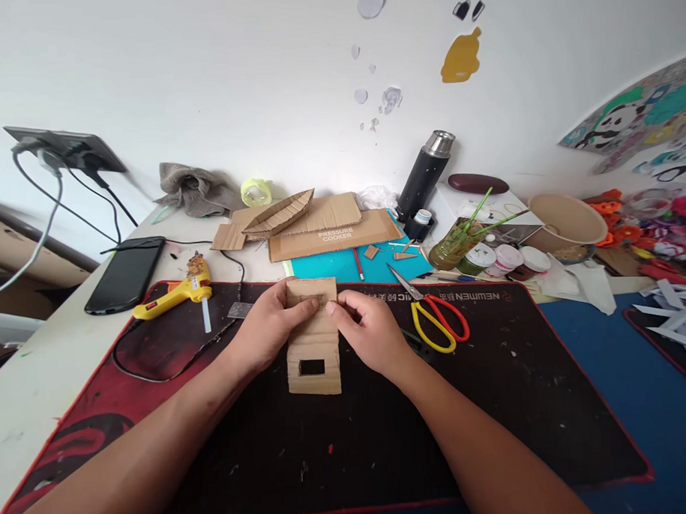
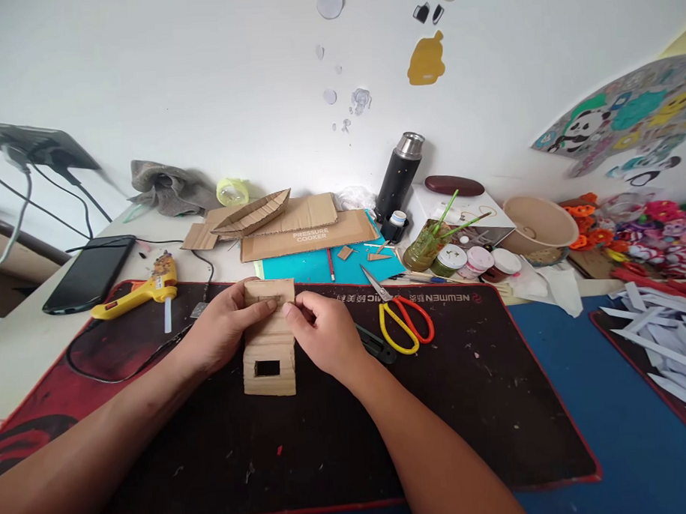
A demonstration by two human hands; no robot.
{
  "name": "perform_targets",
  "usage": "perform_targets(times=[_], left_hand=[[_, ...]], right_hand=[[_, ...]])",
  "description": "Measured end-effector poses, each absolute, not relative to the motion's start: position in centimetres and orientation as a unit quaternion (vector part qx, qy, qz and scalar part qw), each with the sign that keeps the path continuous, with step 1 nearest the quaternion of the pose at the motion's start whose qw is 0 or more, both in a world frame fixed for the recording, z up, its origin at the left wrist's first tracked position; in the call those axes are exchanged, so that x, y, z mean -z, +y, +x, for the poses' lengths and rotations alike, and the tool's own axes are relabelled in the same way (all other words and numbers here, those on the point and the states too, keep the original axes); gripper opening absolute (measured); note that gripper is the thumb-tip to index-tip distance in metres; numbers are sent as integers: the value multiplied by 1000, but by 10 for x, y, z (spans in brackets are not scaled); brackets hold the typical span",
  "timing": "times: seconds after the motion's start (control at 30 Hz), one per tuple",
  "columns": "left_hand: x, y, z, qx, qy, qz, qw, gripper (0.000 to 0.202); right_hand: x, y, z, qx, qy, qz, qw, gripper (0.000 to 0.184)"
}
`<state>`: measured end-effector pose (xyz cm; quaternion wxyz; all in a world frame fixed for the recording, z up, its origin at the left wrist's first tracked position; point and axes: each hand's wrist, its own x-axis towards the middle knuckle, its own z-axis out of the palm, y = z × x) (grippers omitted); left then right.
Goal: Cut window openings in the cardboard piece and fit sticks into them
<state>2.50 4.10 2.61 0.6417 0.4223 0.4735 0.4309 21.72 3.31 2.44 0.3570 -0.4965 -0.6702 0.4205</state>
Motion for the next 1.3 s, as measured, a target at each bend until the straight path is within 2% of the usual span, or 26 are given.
perform_targets(times=[0.17,0.33,0.53,0.8,0.97,1.1,1.3], left_hand=[[-27,38,26,-408,462,417,668,46],[-28,37,29,-385,469,428,670,44],[-29,39,28,-386,507,457,621,34],[-30,42,26,-369,562,490,554,30],[-31,40,26,-365,504,476,622,40],[-31,38,28,-388,493,442,641,36],[-25,40,26,-399,560,456,565,24]], right_hand=[[-25,34,218,-474,-634,-468,393,28],[-25,34,219,-426,-655,-495,379,28],[-24,33,218,-368,-686,-512,363,31],[-21,34,217,-368,-690,-518,347,32],[-27,33,218,-397,-666,-512,370,31],[-28,33,218,-410,-661,-507,371,31],[-23,33,214,-388,-682,-517,344,29]])
